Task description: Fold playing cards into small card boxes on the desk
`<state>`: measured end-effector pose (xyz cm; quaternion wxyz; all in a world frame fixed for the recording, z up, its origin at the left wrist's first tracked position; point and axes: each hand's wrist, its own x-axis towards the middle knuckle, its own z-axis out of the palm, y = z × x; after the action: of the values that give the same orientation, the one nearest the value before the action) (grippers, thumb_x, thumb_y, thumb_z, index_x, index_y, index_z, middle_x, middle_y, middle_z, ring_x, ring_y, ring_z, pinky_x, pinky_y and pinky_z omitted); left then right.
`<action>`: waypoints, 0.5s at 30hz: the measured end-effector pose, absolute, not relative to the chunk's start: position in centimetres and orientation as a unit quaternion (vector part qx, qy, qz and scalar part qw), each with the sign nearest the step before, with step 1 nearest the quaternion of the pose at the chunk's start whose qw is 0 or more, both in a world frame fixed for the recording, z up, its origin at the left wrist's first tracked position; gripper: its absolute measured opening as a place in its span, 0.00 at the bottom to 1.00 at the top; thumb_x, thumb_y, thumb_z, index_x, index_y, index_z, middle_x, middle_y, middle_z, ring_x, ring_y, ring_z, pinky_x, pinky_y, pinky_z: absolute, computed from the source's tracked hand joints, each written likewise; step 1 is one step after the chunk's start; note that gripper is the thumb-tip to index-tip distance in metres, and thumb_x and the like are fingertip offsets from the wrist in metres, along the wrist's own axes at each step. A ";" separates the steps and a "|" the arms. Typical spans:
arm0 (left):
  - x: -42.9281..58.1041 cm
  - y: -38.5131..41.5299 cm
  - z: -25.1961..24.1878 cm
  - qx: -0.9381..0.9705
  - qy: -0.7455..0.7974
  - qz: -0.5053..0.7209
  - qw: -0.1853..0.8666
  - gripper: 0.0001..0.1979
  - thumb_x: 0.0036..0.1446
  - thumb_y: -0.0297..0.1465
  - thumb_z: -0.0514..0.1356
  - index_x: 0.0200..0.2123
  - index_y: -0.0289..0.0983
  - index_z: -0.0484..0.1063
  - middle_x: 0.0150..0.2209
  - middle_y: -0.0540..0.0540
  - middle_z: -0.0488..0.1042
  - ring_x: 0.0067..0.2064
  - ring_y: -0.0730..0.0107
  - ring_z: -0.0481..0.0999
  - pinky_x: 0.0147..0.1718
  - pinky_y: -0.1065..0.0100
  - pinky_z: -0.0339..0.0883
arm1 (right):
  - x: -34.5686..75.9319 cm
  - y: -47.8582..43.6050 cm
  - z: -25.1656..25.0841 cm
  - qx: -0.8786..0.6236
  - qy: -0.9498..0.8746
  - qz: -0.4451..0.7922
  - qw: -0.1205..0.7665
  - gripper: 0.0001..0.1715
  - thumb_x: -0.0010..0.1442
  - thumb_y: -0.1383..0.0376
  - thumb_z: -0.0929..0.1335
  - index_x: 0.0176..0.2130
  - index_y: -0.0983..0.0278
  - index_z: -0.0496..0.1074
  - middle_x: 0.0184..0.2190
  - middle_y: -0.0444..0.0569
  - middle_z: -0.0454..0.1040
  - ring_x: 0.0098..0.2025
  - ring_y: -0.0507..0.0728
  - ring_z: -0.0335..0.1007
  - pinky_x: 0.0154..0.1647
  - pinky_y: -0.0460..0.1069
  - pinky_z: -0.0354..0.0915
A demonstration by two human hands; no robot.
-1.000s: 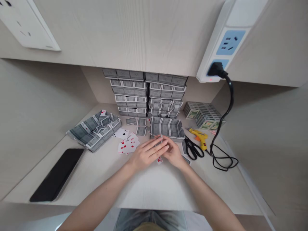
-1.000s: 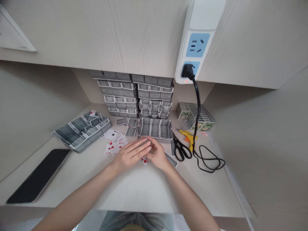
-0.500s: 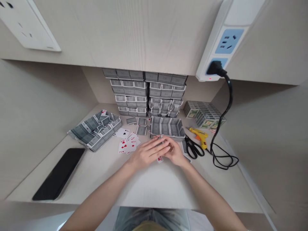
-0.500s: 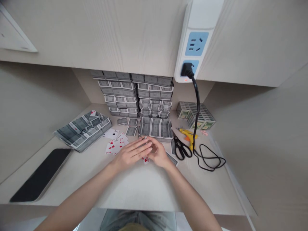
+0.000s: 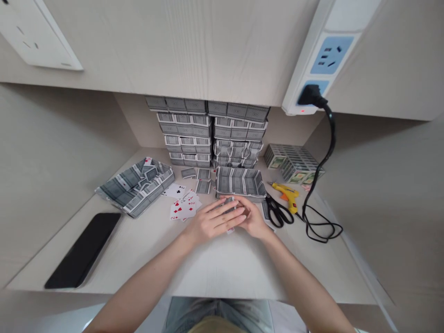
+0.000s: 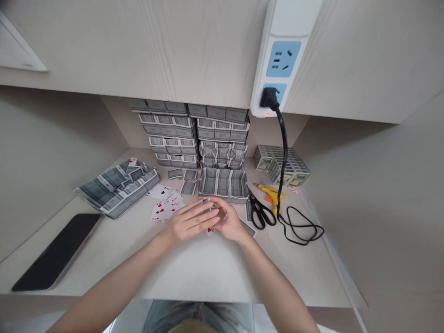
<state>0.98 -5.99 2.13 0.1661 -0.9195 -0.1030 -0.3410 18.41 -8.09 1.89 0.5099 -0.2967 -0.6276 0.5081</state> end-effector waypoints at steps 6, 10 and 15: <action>0.9 -5.9 2.1 -0.919 -0.098 -0.341 0.171 0.18 0.57 0.26 0.52 0.52 0.38 0.61 0.55 0.50 0.63 0.59 0.67 0.55 0.57 0.58 0.56 | 18.4 -8.0 2.1 -0.290 -0.633 0.507 0.508 0.31 0.45 0.66 0.72 0.49 0.58 0.63 0.51 0.52 0.66 0.52 0.59 0.63 0.53 0.56 0.59; 0.9 -6.0 2.1 -0.919 -0.102 -0.342 0.167 0.18 0.58 0.26 0.51 0.52 0.40 0.61 0.55 0.51 0.62 0.59 0.68 0.55 0.57 0.59 0.56 | 18.4 -8.1 2.3 -0.292 -0.638 0.502 0.504 0.30 0.45 0.65 0.72 0.49 0.59 0.63 0.51 0.52 0.66 0.52 0.60 0.63 0.53 0.57 0.58; 0.9 -6.0 2.3 -0.917 -0.097 -0.342 0.183 0.18 0.57 0.25 0.52 0.52 0.40 0.61 0.55 0.51 0.62 0.59 0.68 0.56 0.58 0.59 0.55 | 18.4 -8.1 2.2 -0.286 -0.640 0.503 0.506 0.29 0.45 0.65 0.72 0.48 0.59 0.64 0.51 0.53 0.66 0.52 0.60 0.63 0.52 0.57 0.59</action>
<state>0.92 -6.03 2.29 0.1828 -0.9167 -0.0971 -0.3418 18.38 -8.06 2.21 0.5057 -0.2860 -0.6398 0.5031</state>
